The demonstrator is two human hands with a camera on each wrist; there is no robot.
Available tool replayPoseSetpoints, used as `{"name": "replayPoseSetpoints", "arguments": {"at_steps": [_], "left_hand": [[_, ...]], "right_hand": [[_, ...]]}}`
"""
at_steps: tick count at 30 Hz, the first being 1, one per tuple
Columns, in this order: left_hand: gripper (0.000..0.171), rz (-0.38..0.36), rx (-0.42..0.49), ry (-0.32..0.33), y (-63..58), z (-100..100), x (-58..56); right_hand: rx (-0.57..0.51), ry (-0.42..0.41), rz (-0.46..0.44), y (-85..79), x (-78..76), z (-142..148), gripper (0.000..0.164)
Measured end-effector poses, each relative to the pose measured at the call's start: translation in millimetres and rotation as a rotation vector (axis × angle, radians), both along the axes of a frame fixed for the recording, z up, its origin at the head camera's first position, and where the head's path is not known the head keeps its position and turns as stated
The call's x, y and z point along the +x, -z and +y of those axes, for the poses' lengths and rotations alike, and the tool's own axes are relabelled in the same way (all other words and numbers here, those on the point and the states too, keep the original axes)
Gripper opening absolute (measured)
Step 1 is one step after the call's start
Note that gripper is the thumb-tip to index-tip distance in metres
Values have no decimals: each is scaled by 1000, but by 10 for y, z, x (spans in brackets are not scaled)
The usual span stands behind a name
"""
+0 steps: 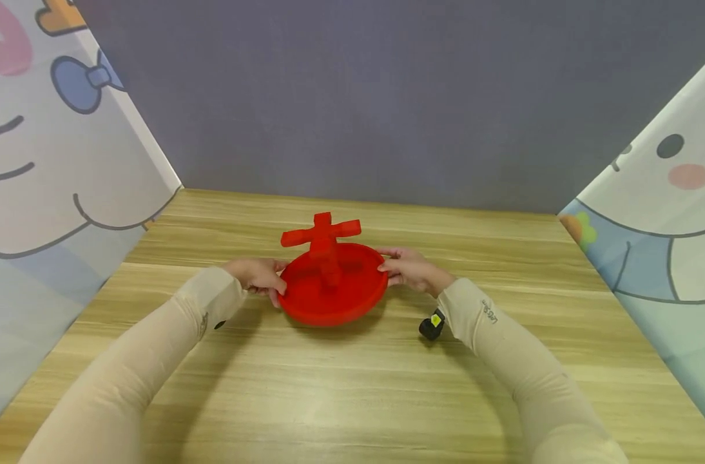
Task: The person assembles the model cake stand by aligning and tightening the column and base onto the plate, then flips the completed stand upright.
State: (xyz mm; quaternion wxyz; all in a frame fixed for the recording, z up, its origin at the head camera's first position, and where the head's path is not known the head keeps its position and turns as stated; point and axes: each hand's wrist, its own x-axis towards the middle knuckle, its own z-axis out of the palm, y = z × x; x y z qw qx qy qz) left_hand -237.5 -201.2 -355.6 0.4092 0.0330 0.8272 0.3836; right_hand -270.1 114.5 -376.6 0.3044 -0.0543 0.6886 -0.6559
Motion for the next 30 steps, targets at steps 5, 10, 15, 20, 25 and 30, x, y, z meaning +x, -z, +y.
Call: {"name": "replayPoseSetpoints", "arguments": {"at_steps": [5, 10, 15, 20, 25, 30], "left_hand": [[92, -22, 28, -17, 1, -24, 31], [88, 15, 33, -7, 45, -69, 73], [74, 39, 107, -29, 183, -92, 125], [68, 101, 214, -58, 245, -59, 165], [72, 151, 342, -131, 217, -7, 171], [73, 87, 486, -191, 133, 40, 203]], "right_hand": [[-84, 6, -25, -32, 20, 4, 62], [-146, 34, -34, -18, 67, 17, 61], [-187, 62, -31, -10, 126, 56, 59], [-269, 118, -27, -15, 172, 152, 58], [-366, 178, -31, -34, 205, 235, 57], [-394, 177, -47, -74, 251, 282, 56]]}}
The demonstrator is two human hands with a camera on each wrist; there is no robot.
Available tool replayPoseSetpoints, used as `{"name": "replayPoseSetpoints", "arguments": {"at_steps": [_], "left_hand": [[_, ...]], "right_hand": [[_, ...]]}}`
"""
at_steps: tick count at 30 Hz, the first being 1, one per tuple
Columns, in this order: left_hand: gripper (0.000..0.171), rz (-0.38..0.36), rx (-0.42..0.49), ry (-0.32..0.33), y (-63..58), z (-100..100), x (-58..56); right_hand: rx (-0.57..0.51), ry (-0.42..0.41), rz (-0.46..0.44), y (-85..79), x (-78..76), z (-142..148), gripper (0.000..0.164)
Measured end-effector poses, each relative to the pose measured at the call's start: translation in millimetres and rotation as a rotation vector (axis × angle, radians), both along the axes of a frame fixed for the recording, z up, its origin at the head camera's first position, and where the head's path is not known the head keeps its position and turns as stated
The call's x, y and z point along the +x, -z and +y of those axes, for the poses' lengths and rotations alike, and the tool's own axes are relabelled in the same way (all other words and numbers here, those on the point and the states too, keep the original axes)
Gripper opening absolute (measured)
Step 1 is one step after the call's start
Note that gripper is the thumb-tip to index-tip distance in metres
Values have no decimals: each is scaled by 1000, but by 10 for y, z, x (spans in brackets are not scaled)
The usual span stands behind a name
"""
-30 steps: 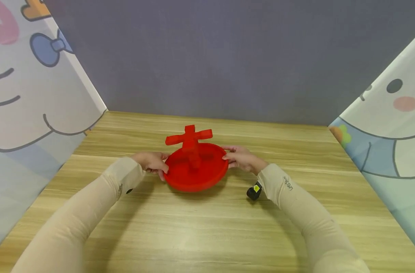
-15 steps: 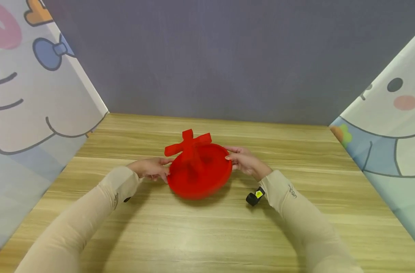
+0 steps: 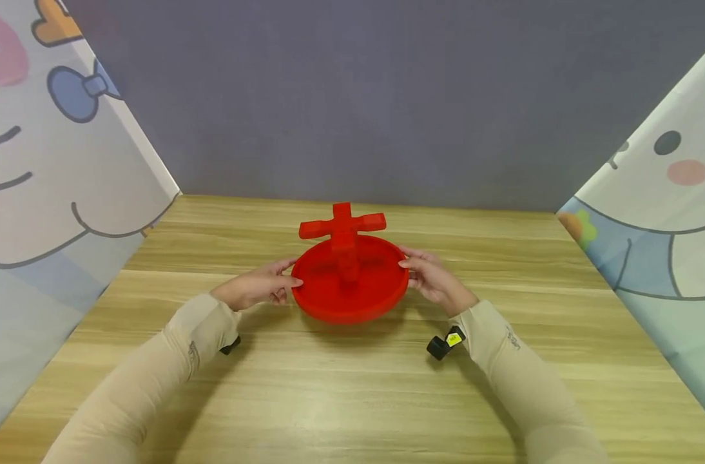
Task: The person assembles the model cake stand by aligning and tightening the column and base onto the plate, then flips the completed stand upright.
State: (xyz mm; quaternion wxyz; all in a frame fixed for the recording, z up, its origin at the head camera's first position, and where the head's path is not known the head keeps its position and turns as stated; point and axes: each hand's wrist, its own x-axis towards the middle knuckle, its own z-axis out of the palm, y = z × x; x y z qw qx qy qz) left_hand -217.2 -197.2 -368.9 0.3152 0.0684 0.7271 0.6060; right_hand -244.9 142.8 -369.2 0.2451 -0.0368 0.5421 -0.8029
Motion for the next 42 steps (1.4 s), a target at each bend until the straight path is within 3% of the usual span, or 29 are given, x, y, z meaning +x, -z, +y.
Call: {"name": "replayPoseSetpoints", "arguments": {"at_steps": [4, 8, 13, 18, 21, 27, 31, 36, 39, 42], "left_hand": [[71, -95, 212, -55, -43, 7, 59], [63, -105, 345, -171, -57, 13, 81], [58, -72, 395, -300, -67, 40, 73], [57, -37, 434, -348, -88, 49, 63], [57, -4, 458, -341, -109, 49, 62], [55, 31, 478, -329, -139, 76, 69], [56, 110, 432, -292, -192, 95, 74], [58, 174, 385, -263, -304, 101, 99], [58, 155, 401, -271, -341, 84, 115], [57, 134, 421, -282, -343, 57, 120]], "right_hand": [[-37, 8, -17, -42, 81, 3, 56], [-98, 23, -5, -97, 128, -22, 56], [-150, -25, 87, -87, 133, -16, 60], [-241, -164, 223, 6, 105, 69, 72], [-138, -160, 336, 24, 100, 71, 82], [349, 30, 645, -2, 171, -36, 81], [518, 247, 983, 16, 198, -93, 66], [569, 543, 1438, 52, 159, -110, 39], [526, 621, 1590, 57, 145, -128, 17], [449, 659, 1683, 54, 135, -164, 22]]}}
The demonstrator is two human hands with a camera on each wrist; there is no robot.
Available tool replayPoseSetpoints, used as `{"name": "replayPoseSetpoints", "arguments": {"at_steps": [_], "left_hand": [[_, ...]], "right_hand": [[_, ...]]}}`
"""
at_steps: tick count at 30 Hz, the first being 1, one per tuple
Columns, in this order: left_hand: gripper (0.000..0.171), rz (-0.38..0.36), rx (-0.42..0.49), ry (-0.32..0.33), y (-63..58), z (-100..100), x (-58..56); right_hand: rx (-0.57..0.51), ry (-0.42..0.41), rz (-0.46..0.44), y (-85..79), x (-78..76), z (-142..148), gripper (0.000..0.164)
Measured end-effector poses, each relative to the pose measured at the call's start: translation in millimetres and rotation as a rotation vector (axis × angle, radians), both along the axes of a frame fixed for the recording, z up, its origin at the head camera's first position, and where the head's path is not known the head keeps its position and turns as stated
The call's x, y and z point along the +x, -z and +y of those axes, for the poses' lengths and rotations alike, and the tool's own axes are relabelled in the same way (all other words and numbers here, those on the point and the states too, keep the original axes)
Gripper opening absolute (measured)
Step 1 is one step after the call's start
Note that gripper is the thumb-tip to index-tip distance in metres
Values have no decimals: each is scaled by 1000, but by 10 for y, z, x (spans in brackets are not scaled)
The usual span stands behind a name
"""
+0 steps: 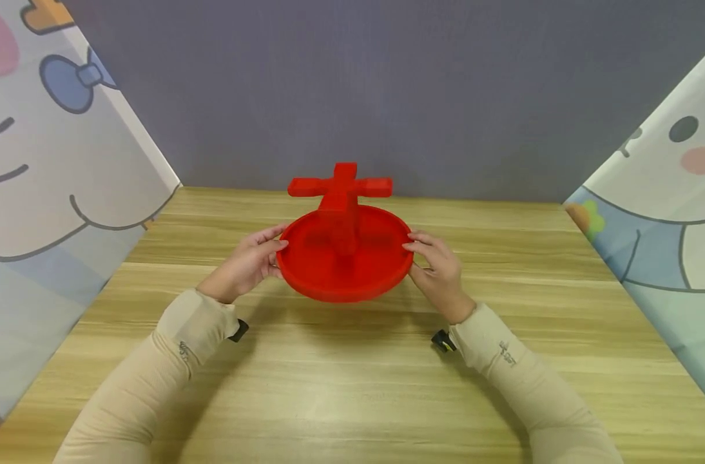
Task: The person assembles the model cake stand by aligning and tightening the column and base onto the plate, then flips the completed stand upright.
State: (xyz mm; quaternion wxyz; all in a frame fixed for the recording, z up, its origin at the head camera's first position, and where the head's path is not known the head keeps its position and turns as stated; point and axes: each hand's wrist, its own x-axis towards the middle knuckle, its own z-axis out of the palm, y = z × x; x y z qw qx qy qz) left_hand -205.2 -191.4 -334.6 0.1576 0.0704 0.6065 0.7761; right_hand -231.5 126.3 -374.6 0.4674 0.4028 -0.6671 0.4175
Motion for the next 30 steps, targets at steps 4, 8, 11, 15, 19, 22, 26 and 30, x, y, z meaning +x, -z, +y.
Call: {"name": "replayPoseSetpoints", "arguments": {"at_steps": [4, 8, 11, 15, 19, 22, 26, 30], "left_hand": [[54, -11, 16, -11, -10, -30, 13], [46, -28, 44, -19, -19, -42, 27], [39, -16, 63, -8, -32, -37, 32], [43, 53, -5, 12, -55, -29, 10], [45, 169, -195, -74, -82, -35, -52], [47, 323, -236, -120, -41, -79, -74], [58, 549, -88, -43, 87, -108, -55], [63, 618, -37, 45, 144, -74, -30]], "right_hand": [[-33, -56, 121, -16, -15, -55, 23], [-50, -68, 166, -23, 1, -82, 24], [-90, -27, 81, -39, 35, -82, 34], [-162, -16, -118, -67, 102, -56, 51], [-218, -108, -269, -135, 157, -8, 50], [-269, -197, -413, -168, 226, 19, 37], [-357, -230, -629, -173, 344, 77, 24], [-425, -168, -773, -172, 392, 93, 41]]}}
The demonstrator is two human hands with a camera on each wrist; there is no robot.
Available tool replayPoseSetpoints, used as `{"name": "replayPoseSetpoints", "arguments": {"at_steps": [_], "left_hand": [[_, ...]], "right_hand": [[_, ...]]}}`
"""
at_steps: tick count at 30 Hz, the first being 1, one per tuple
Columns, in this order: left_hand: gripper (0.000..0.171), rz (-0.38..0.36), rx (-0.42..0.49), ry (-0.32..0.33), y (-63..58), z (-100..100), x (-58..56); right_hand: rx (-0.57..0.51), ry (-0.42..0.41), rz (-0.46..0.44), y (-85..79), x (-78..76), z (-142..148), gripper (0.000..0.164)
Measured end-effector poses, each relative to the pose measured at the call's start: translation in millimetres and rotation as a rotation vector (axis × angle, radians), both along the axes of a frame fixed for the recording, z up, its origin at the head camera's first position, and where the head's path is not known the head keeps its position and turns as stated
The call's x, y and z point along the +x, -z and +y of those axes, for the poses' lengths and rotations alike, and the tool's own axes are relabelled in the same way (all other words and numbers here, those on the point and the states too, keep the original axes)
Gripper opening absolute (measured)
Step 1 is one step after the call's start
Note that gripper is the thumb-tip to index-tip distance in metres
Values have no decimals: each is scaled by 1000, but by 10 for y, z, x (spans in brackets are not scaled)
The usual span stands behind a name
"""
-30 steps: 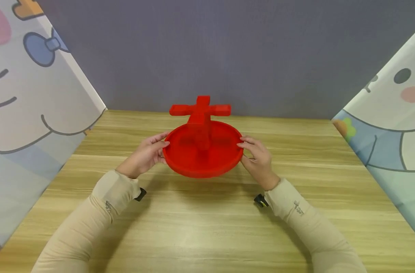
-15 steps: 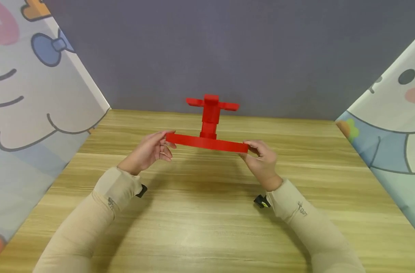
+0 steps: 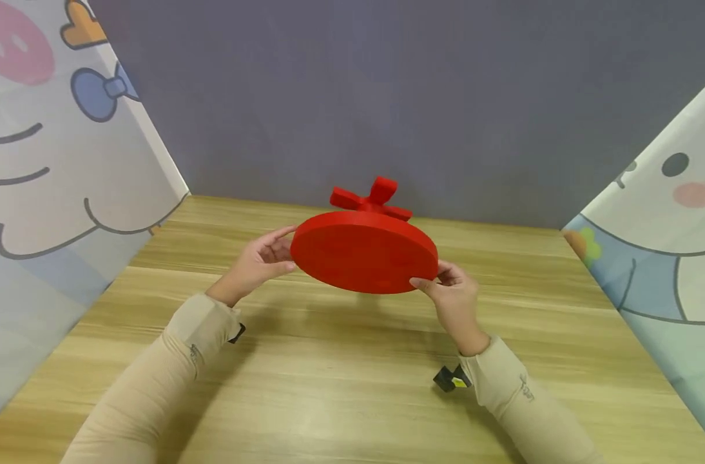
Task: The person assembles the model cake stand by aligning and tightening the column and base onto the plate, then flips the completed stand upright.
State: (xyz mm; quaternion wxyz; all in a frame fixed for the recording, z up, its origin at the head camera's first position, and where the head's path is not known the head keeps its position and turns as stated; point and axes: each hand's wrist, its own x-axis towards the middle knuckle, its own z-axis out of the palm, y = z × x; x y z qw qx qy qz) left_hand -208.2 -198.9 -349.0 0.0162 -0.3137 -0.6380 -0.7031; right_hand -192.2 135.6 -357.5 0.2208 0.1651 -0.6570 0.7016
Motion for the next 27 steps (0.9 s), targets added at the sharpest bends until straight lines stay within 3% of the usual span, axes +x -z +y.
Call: {"name": "replayPoseSetpoints", "arguments": {"at_steps": [4, 7, 9, 12, 15, 17, 22, 27], "left_hand": [[75, 36, -25, -6, 35, 80, -3], [76, 120, -22, -63, 61, 137, 0], [73, 186, -25, -92, 84, 176, 3], [71, 254, -42, -116, 119, 216, 18], [75, 235, -67, -150, 149, 222, 67], [76, 204, -81, -183, 157, 211, 100], [74, 198, -82, -202, 125, 192, 120], [71, 190, -57, -181, 97, 176, 90]], "right_hand": [[-31, -6, -74, -13, 1, -2, 44], [-61, -47, -82, -21, -1, -10, 46], [-37, -56, -42, -18, -3, -10, 45], [15, -54, 65, -8, -15, -10, 29], [69, -42, 162, 4, -23, -15, 31], [84, -44, 171, 6, -33, -24, 38], [96, -76, 55, -5, -64, -42, 37], [90, -185, -53, 18, -100, -37, 54]]}}
